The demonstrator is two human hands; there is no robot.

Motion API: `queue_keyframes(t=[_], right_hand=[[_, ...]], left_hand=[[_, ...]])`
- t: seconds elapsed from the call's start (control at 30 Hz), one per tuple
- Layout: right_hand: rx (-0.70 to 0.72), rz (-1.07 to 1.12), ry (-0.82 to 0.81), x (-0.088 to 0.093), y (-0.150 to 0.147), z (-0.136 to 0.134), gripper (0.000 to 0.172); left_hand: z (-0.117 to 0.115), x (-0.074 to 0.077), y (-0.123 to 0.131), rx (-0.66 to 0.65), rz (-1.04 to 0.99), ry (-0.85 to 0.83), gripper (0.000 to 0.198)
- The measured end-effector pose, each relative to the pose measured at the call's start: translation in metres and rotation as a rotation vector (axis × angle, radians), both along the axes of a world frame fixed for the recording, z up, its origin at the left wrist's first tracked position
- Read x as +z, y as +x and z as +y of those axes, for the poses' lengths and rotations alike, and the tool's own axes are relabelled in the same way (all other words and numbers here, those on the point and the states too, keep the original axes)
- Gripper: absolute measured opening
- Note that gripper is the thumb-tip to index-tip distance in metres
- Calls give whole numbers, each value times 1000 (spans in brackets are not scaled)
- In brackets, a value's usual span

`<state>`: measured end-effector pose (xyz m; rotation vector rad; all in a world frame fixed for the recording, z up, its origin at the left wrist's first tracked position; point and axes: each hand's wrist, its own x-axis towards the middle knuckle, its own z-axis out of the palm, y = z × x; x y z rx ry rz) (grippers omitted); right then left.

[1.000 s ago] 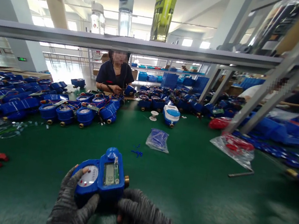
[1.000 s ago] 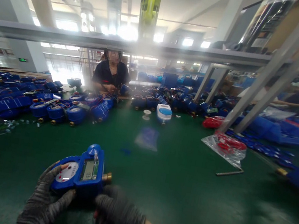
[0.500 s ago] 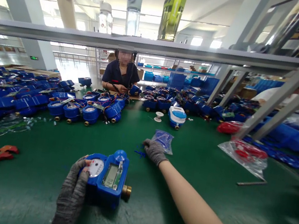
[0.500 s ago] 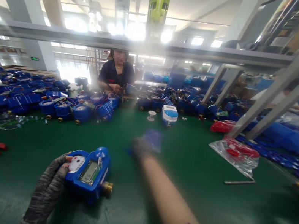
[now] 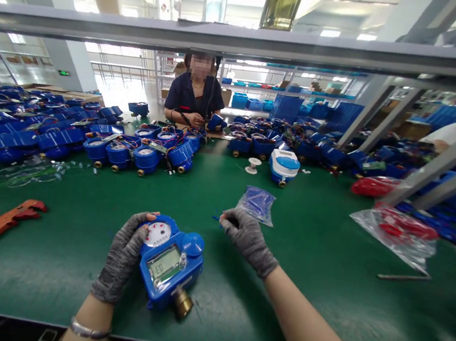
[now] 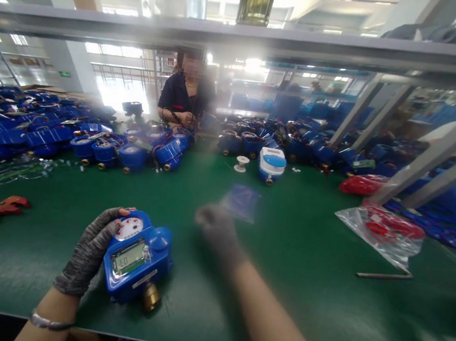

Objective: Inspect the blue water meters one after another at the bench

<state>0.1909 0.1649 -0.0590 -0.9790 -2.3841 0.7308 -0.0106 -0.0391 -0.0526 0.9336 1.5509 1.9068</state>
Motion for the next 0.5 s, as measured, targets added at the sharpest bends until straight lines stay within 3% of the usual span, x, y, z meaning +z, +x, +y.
queue_keyframes(t=[0.1,0.2,0.5], right_hand=[[196,213,-118,-8,21,-50,9],[299,224,-149,-10,29,-81,7],[468,190,-33,-6,25,-71,8]], left_hand=[[0,-1,0,12,9,-1,28],[0,0,0,21,24,1,28],[-2,-1,-1,21,55,18,28]])
